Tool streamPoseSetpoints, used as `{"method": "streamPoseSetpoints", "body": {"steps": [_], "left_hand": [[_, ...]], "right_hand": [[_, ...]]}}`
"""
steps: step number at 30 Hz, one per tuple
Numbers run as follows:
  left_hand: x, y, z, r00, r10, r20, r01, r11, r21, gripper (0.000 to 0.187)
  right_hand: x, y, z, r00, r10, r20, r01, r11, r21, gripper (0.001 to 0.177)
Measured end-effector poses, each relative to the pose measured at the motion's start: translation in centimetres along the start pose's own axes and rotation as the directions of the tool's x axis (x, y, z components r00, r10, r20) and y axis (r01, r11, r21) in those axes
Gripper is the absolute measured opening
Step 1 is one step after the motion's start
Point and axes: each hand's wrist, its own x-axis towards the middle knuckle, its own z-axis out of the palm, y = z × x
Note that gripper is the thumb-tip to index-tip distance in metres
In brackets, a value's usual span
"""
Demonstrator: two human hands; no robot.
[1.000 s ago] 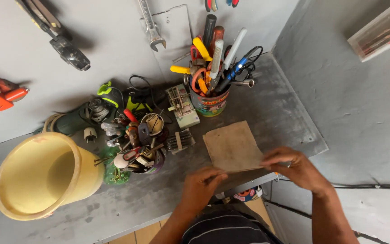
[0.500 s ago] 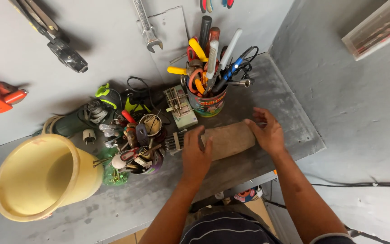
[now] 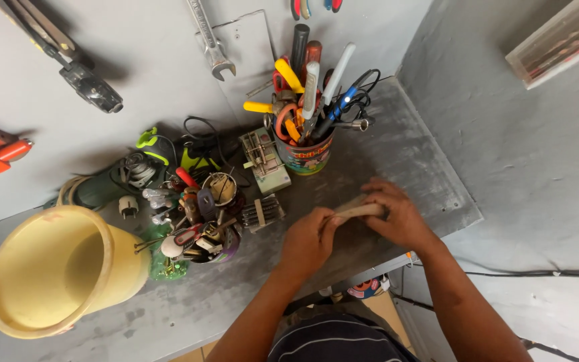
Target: Cleaning and organizing a workbench area by wiping the surface and tidying tools.
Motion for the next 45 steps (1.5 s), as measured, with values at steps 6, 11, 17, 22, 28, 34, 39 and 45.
{"method": "streamPoseSetpoints", "body": {"steps": [6,11,17,22,28,34,39,45], "left_hand": [[-0.6,-3.4,1.7,0.981,0.058,0.184,0.061,0.811,-0.582,0.025],[-1.4,3.7,-2.1,0.952,-0.004,0.306,0.087,0.962,-0.259,0.047],[-0.6,-0.7,2.1,0.968,-0.054,0.245,0.196,0.770,-0.607,0.033],[-0.2,2.0,1.0,0.997,0.008,0.080,0.063,0.533,-0.844,0.038],[-0.1,1.1,1.4,0.981,-0.161,0.107,0.168,0.437,-0.883,0.039],[-0.4,1.4,-0.4,0.987,0.151,-0.053,-0.157,0.861,-0.483,0.020],[-0.6,0.9,0.3,0.997,0.044,-0.066,-0.073,0.827,-0.558,0.023],[-0.2,-0.9,3.4,0.966,-0.245,-0.082,0.080,0.585,-0.807,0.026]], "right_hand": [[-0.1,1.4,1.0,0.844,0.439,0.307,-0.371,0.065,0.926,0.031],[0.1,-0.8,0.5,0.797,0.396,0.456,-0.597,0.399,0.696,0.038],[1.5,-4.7,-1.1,0.855,0.241,0.460,-0.514,0.264,0.816,0.079],[0.1,-2.6,1.0,0.906,0.041,0.421,-0.418,-0.053,0.907,0.128],[-3.5,2.7,4.9,0.858,-0.027,0.513,-0.508,0.115,0.854,0.107],[-1.8,4.6,2.2,0.970,0.121,0.211,-0.241,0.379,0.893,0.035],[-2.7,6.6,2.4,0.938,0.253,0.238,-0.346,0.604,0.718,0.026],[-2.2,-1.8,3.4,0.882,0.091,0.463,-0.448,-0.150,0.881,0.072]]}}
